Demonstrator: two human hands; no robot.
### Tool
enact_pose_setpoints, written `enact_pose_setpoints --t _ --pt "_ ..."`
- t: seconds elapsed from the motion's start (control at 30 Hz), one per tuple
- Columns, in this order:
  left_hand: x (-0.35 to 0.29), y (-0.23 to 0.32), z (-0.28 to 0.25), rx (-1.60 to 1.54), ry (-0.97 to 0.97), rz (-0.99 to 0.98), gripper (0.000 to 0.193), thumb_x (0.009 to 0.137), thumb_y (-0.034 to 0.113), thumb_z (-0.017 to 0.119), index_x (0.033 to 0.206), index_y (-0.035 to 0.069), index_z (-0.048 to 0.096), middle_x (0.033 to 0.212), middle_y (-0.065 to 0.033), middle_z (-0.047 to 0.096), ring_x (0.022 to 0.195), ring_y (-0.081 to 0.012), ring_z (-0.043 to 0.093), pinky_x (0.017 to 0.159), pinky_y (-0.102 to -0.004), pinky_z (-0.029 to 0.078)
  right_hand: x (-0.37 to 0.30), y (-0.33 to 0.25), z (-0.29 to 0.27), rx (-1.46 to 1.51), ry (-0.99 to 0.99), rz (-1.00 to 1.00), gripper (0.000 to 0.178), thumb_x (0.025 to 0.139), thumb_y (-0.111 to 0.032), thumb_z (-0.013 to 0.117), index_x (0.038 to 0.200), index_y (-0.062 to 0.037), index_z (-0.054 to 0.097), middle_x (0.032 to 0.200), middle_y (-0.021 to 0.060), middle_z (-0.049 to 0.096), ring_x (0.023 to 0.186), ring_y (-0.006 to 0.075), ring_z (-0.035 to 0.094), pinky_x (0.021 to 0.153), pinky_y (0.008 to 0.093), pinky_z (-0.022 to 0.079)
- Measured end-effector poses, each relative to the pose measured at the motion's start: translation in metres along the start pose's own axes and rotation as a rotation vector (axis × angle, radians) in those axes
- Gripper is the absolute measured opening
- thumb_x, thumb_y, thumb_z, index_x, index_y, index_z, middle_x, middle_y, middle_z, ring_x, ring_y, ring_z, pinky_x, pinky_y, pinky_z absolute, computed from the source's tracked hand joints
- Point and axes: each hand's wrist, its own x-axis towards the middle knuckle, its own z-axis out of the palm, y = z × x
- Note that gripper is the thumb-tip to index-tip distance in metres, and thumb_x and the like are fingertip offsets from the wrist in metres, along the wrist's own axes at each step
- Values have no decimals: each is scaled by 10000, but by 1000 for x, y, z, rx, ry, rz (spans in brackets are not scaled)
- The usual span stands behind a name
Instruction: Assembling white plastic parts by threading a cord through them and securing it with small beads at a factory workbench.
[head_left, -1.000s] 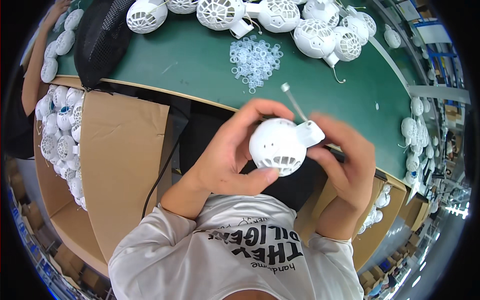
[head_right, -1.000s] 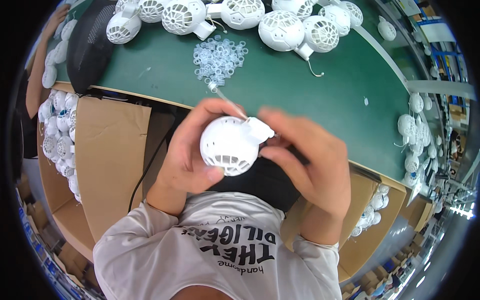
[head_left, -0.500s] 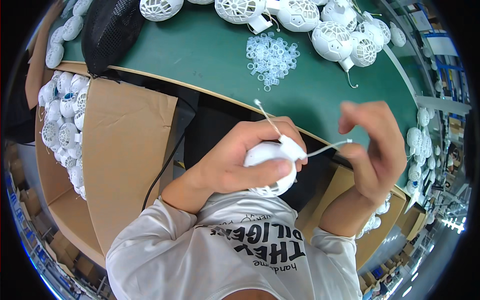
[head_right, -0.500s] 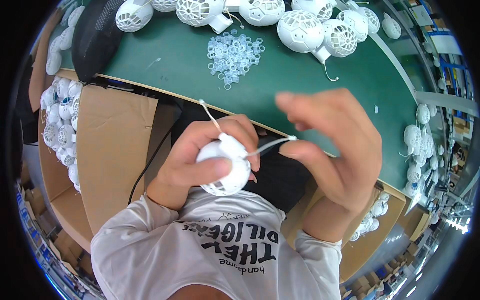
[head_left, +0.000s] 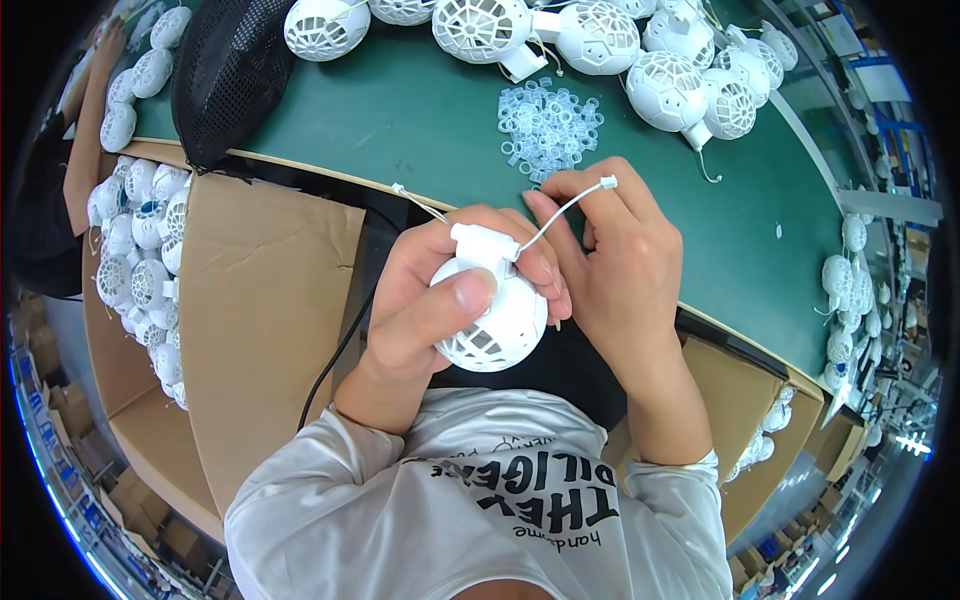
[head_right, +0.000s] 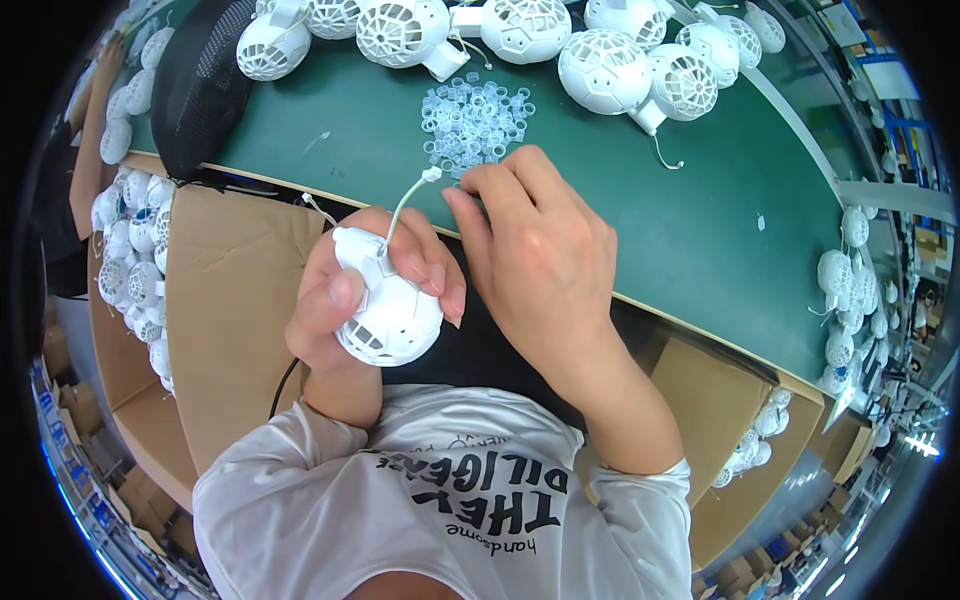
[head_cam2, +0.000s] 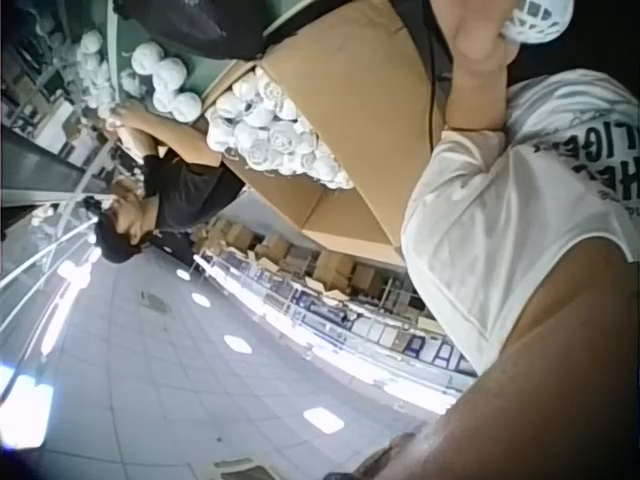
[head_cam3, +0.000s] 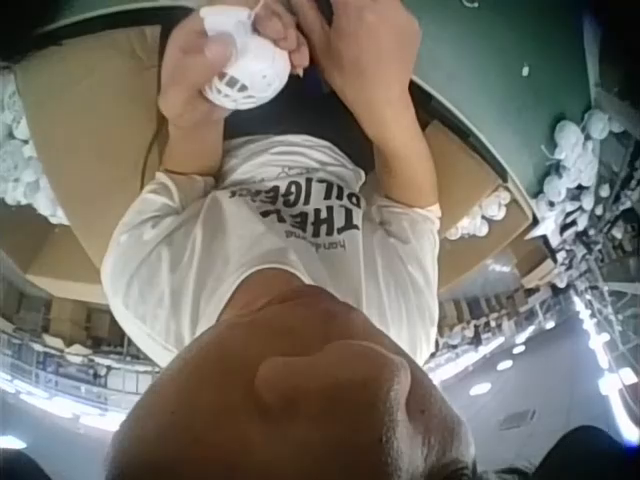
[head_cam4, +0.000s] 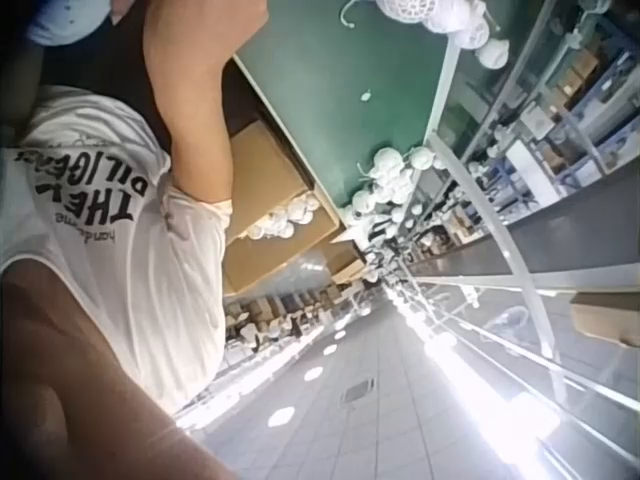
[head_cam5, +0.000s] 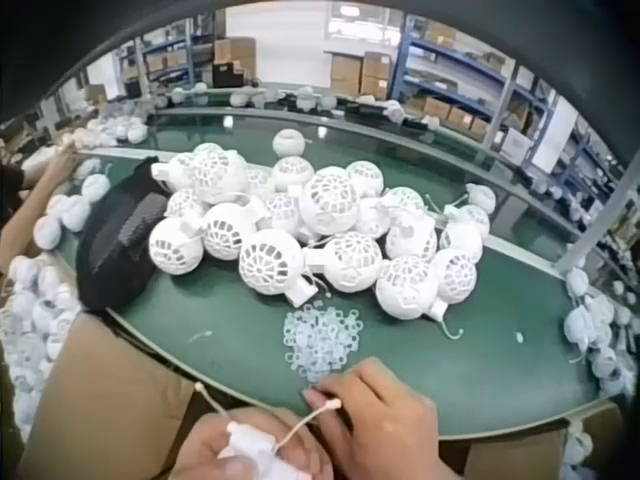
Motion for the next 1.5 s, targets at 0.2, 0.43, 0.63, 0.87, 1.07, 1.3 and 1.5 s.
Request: enact_pose_setpoints --t 0.2,0.43,0.63,0.87,1.07,1.3,1.5 --pt "-1 -2 -1 193 72 -16 254 957 143 592 1095 -66 634 1001 -150 670 911 -216 679 791 -328 552 -5 11 -22 492 56 236 88 907 -22 706 986 4 679 921 82 687 628 87 593 424 221 385" --pt "1 -8 6 299 16 -7 197 939 56 620 1091 -67 644 995 -128 680 890 -170 666 766 -296 534 -23 22 -44 1152 163 427 125 977 14 591 1086 56 636 1026 160 679 686 109 643 368 158 417" --pt "2 -8 10 331 -51 -7 182 929 44 616 1066 -70 650 991 -136 680 871 -162 662 754 -294 531 -31 31 -44 938 152 179 181 947 57 605 1128 66 603 1029 198 672 701 152 677 404 178 498" --pt "0 -9 11 383 -72 -40 175 924 53 627 1046 -68 657 978 -135 679 852 -162 660 740 -290 520 -33 18 -52 981 163 240 186 880 122 670 1060 87 636 978 218 693 734 182 710 524 201 540" --pt "1 -6 10 466 -108 -61 172 922 60 636 1043 -59 661 969 -129 679 844 -160 659 738 -287 513 -34 21 -58 906 138 164 226 823 130 728 1032 88 651 927 191 706 732 164 702 568 212 543" --pt "2 -13 7 358 -153 -50 238 888 50 693 1100 -39 631 969 -115 676 858 -144 653 740 -266 504 -31 29 -62 887 25 68 232 774 134 765 989 90 691 910 170 703 734 142 681 580 216 522" --pt "3 -21 20 250 11 -218 551 730 211 822 1151 -13 546 1049 -104 567 1008 -217 622 873 -359 513 -30 20 -72 751 -12 59 233 768 117 773 990 87 711 885 158 694 681 124 654 545 210 476"
